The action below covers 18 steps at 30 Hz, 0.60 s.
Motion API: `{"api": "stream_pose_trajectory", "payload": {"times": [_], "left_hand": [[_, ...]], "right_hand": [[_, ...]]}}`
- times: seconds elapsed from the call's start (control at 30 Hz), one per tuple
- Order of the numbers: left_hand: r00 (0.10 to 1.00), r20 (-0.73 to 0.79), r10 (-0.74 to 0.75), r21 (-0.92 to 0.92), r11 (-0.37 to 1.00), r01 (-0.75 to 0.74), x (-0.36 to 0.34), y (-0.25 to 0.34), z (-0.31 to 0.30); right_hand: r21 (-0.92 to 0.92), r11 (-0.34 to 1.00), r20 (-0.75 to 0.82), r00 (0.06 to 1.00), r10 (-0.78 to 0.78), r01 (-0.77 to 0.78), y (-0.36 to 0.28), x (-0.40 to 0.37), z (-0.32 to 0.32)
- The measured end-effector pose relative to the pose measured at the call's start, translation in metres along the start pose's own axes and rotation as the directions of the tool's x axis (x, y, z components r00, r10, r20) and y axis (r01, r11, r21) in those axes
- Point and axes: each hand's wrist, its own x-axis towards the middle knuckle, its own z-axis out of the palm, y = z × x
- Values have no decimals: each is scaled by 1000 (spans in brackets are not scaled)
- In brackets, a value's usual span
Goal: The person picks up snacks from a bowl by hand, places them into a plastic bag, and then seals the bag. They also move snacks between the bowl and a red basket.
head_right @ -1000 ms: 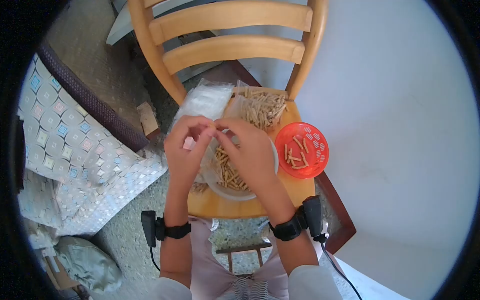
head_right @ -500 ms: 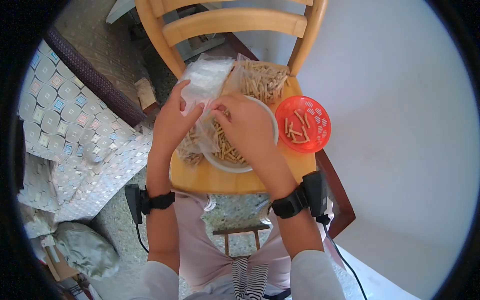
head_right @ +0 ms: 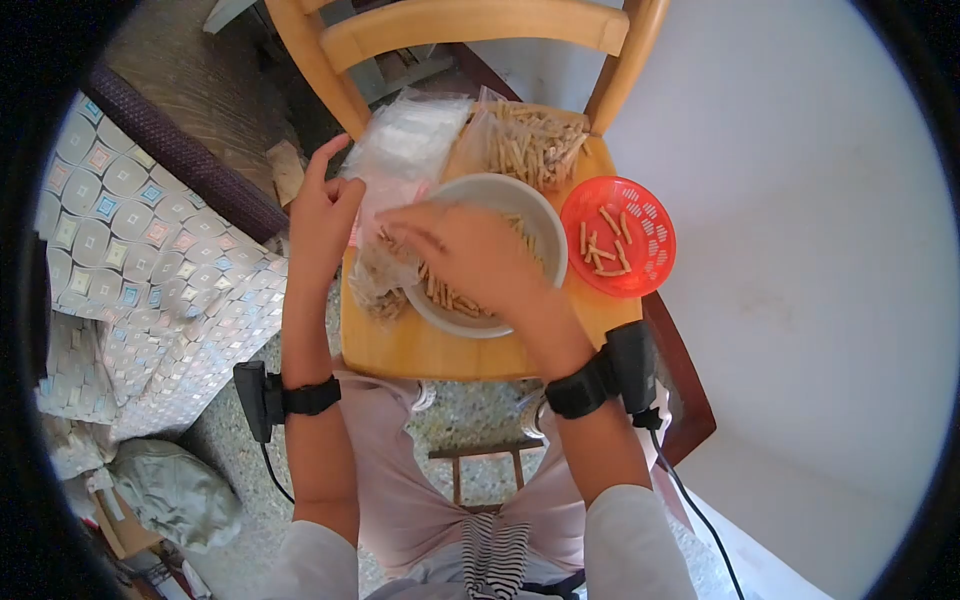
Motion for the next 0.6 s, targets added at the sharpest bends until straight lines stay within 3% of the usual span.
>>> {"api": "stream_pose_trajectory", "payload": {"times": [0.03, 0.1, 0.13, 0.23, 0.3, 0.4, 0.6], "left_hand": [[1000, -14, -22, 129, 991, 24, -2, 3, -3], [999, -45, -20, 81, 996, 23, -5, 10, -2], [997, -83, -12, 31, 999, 15, -5, 12, 0], [989, -105, 108, 79, 992, -100, -9, 15, 5], [985, -131, 114, 90, 991, -103, -11, 16, 12], [985, -147, 91, 91, 993, -78, -15, 17, 20], [986, -159, 51, 54, 998, -43, -13, 22, 24]], "right_hand": [[3, 1000, 0, 1000, 8, -8, -1, 4, -9], [241, 965, -182, 972, 152, -105, -4, 12, -27], [239, 965, -184, 971, 153, -106, 0, 11, -33], [91, 975, -190, 958, 216, -202, 12, 2, -39], [-328, 939, -46, 995, 91, -101, 37, -15, -25], [-479, 852, -59, 975, 212, -214, 41, -26, -1], [-608, 773, -48, 981, 189, -179, 66, -30, 23]]}}
